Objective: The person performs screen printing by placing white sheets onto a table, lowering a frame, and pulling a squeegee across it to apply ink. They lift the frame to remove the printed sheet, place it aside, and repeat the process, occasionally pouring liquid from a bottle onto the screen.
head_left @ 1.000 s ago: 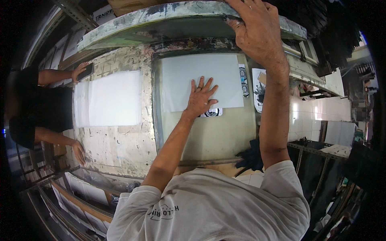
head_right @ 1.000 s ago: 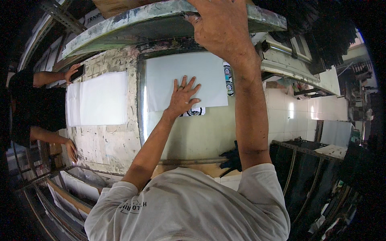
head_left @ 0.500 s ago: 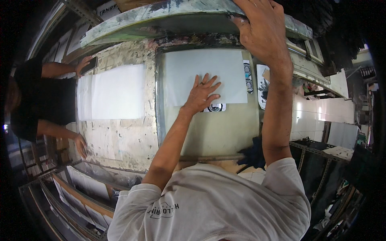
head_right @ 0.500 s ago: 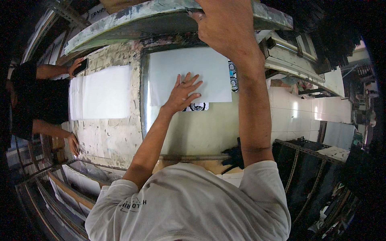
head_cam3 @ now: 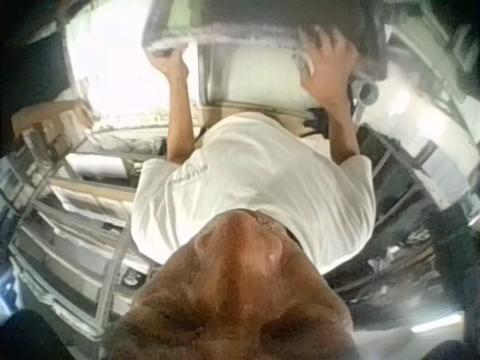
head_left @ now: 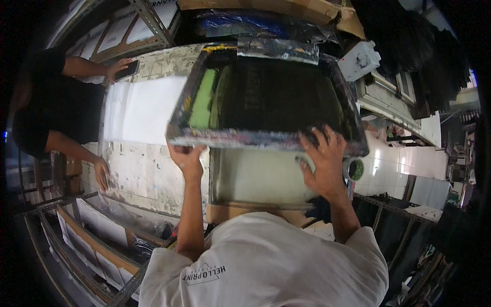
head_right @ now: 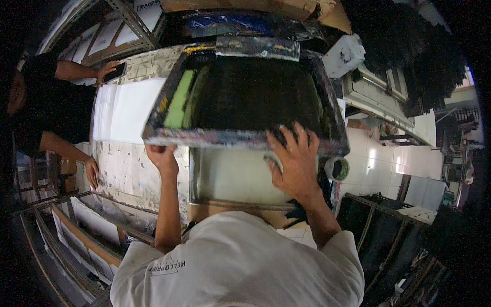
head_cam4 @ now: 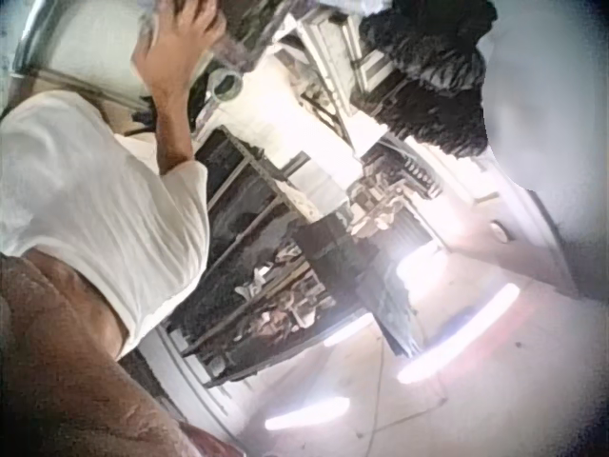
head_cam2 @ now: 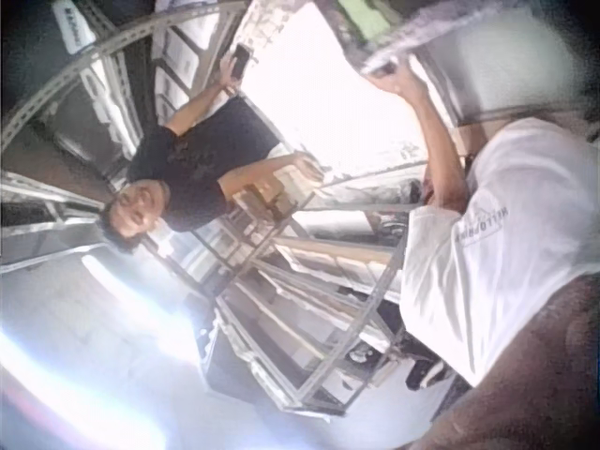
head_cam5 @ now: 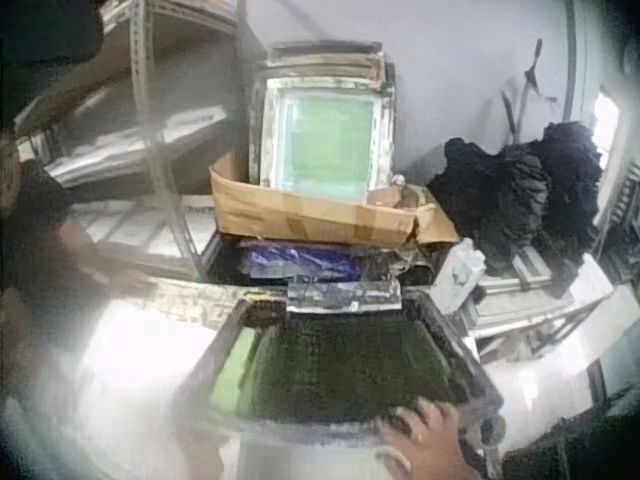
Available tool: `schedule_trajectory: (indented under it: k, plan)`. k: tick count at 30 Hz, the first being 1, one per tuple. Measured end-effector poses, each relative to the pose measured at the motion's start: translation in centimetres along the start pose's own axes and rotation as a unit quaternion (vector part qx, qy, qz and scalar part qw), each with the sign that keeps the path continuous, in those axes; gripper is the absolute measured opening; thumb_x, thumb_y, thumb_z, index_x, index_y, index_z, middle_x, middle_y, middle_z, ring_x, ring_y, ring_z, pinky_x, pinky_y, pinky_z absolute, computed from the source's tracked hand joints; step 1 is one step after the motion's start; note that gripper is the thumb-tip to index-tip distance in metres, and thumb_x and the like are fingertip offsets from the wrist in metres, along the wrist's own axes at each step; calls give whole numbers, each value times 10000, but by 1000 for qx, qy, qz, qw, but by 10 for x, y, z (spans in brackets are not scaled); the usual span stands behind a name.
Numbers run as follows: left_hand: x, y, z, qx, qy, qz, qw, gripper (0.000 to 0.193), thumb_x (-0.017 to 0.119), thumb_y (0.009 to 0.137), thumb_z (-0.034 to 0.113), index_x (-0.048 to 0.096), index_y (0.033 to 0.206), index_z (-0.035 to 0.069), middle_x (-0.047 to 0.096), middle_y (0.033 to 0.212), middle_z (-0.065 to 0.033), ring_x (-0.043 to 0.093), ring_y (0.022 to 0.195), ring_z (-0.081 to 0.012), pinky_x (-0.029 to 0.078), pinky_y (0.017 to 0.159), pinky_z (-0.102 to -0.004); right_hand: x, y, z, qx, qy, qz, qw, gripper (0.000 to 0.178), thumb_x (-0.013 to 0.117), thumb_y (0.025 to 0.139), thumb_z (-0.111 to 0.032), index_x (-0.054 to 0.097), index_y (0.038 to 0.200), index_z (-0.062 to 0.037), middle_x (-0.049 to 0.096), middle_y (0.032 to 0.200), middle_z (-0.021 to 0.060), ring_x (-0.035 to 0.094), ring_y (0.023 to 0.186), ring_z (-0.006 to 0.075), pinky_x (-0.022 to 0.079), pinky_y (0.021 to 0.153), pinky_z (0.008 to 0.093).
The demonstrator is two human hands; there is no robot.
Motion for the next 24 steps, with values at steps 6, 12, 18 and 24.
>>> schedule_trajectory:
  k: [6,12,18,24]
  plan:
    - [-48,-37,-75,28,107,13,994,1181,984,481,109,354,1470,-31,553,1332,-129,554,1198,-252,454,1053,-379,50,101,36,-25,41,11,999,685,712,856,-227,457,1487,-155,442,1474,224,341,1400,442,263,1136,573]
    - [-49,-35,-86,20,108,-19,994,1151,944,508,81,323,1472,-20,551,1286,-118,564,1148,-247,474,1019,-376,137,262,118,-12,-146,18,989,810,711,886,-232,280,1572,-202,404,1523,210,306,1445,423,300,1149,531]
    - [-50,-40,-88,-15,38,-12,999,1158,957,538,95,292,1479,-21,546,1261,-120,570,1118,-240,484,1003,-374,140,306,134,2,-17,-74,997,592,684,907,-165,469,1458,-162,519,1419,208,517,1296,374,422,1075,492]
    - [-50,-37,-92,-5,73,-32,997,1092,876,571,71,280,1482,-12,534,1265,-111,574,1095,-230,506,965,-361,161,284,140,-75,-26,68,995,438,655,878,-73,562,1303,-121,644,1156,201,591,1143,384,473,919,495]
Point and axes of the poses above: each hand's wrist, its own y-axis towards the middle knuckle, its own x-axis out of the palm, z = x × y, the point moved 1 cm from there along y, towards the middle knuckle
